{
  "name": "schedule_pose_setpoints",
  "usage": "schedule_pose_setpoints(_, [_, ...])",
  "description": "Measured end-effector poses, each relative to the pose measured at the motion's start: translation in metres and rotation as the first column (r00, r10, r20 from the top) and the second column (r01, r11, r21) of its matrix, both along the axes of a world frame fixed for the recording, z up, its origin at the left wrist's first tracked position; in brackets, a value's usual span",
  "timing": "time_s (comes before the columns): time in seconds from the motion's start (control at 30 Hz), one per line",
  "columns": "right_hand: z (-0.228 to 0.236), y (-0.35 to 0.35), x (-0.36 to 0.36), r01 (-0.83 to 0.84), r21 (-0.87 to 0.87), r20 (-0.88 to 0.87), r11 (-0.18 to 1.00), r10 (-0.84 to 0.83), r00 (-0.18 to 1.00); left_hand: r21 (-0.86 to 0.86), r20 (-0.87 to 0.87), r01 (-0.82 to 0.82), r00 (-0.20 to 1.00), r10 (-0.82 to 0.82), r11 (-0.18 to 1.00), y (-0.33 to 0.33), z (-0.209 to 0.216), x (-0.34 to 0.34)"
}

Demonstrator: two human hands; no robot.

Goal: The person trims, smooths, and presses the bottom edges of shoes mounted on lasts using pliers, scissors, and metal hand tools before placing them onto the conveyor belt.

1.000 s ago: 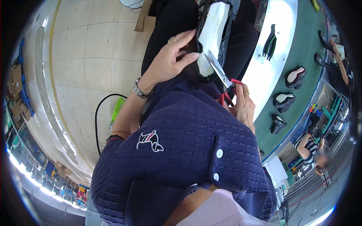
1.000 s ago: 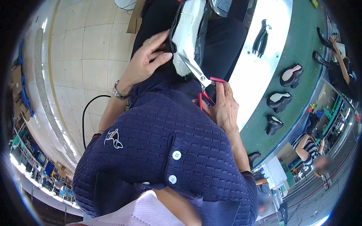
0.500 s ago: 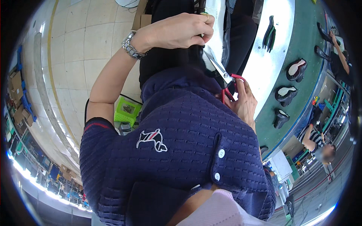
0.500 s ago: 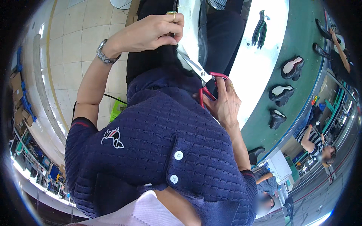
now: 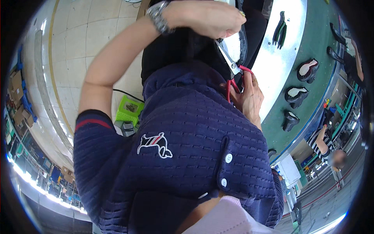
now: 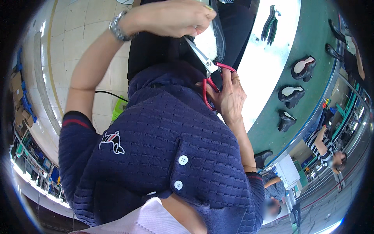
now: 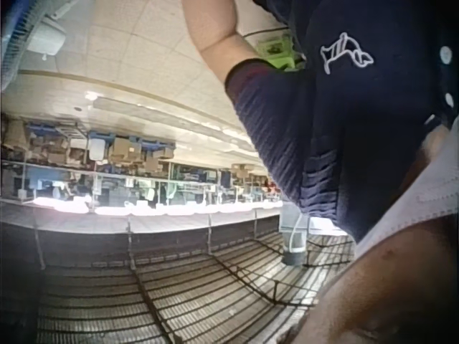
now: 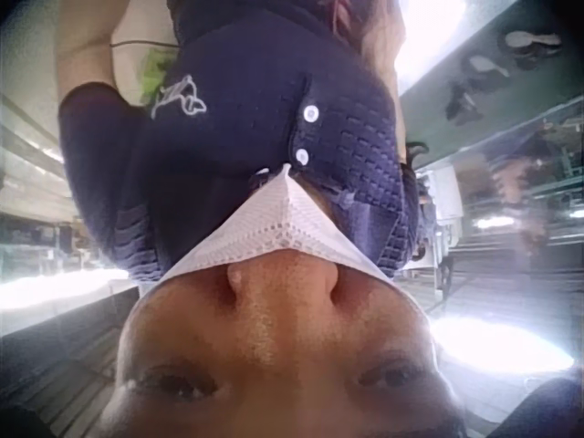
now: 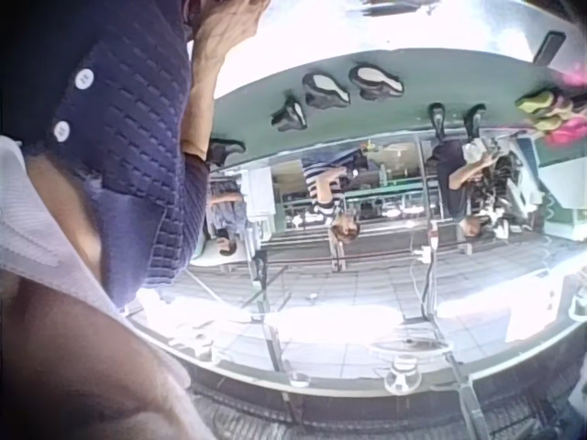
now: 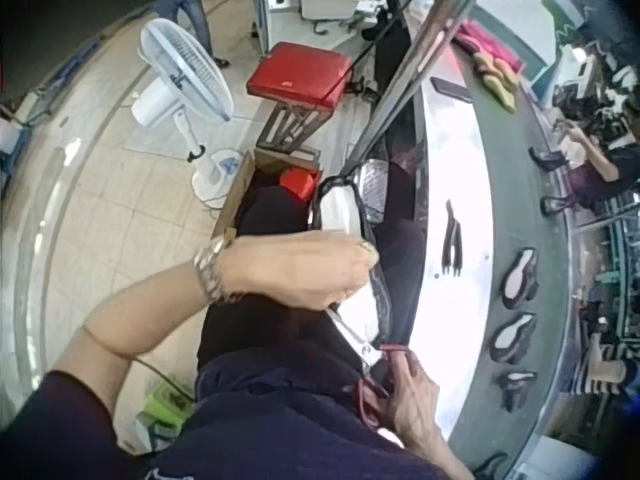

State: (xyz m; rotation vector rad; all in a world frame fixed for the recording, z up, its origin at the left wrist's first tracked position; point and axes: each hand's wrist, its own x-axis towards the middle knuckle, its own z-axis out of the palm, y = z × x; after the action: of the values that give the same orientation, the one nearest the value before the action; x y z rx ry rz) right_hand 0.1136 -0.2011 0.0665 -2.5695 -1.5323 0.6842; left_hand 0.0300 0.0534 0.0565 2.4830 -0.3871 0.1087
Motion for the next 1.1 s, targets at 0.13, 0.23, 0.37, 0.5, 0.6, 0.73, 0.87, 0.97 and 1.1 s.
schedule_pose_setpoints(0.13, [0.006,0.008,-0.002,0.038,-0.056,0.01,0.998,-0.038,0.999,-0.113,-0.006,0.16,0.987,-0.162,0.981,0.01,-0.003,0.023])
schedule_pose_setpoints(0.23, [0.003,0.007,0.0,0.081,-0.075,0.006,0.994,-0.081,0.997,-0.109,-0.167,0.197,0.963,-0.213,0.974,0.013,0.0,0.039])
schedule_pose_setpoints(0.37, [0.003,0.01,0.0,0.071,-0.103,-0.014,0.992,-0.073,0.997,-0.103,-0.302,0.226,0.921,-0.247,0.969,0.017,0.01,0.041])
schedule_pose_setpoints(0.5, [0.006,0.013,-0.002,0.104,-0.152,-0.011,0.983,-0.106,0.994,-0.107,-0.335,0.181,0.919,-0.206,0.978,0.016,0.01,0.042])
schedule_pose_setpoints(0.6, [0.002,0.01,-0.002,0.126,-0.067,0.009,0.99,-0.126,0.992,-0.097,-0.291,0.204,0.93,-0.224,0.974,0.017,0.008,0.042])
schedule_pose_setpoints(0.73, [-0.002,0.009,-0.001,0.09,-0.009,0.076,0.996,-0.089,0.993,-0.14,-0.302,0.201,0.924,-0.235,0.969,0.02,0.005,0.041])
schedule_pose_setpoints(0.87, [-0.003,0.009,0.0,0.111,0.031,0.09,0.993,-0.113,0.989,-0.191,-0.3,0.194,0.922,-0.245,0.962,0.021,0.006,0.043])
schedule_pose_setpoints(0.97, [-0.004,0.008,0.005,0.076,0.048,0.096,0.996,-0.08,0.992,-0.18,-0.373,0.193,0.894,-0.249,0.965,0.021,0.009,0.045])
schedule_pose_setpoints(1.1, [-0.004,0.009,0.005,0.078,0.015,0.107,0.997,-0.079,0.991,-0.215,-0.366,0.185,0.895,-0.255,0.959,0.023,0.007,0.046])
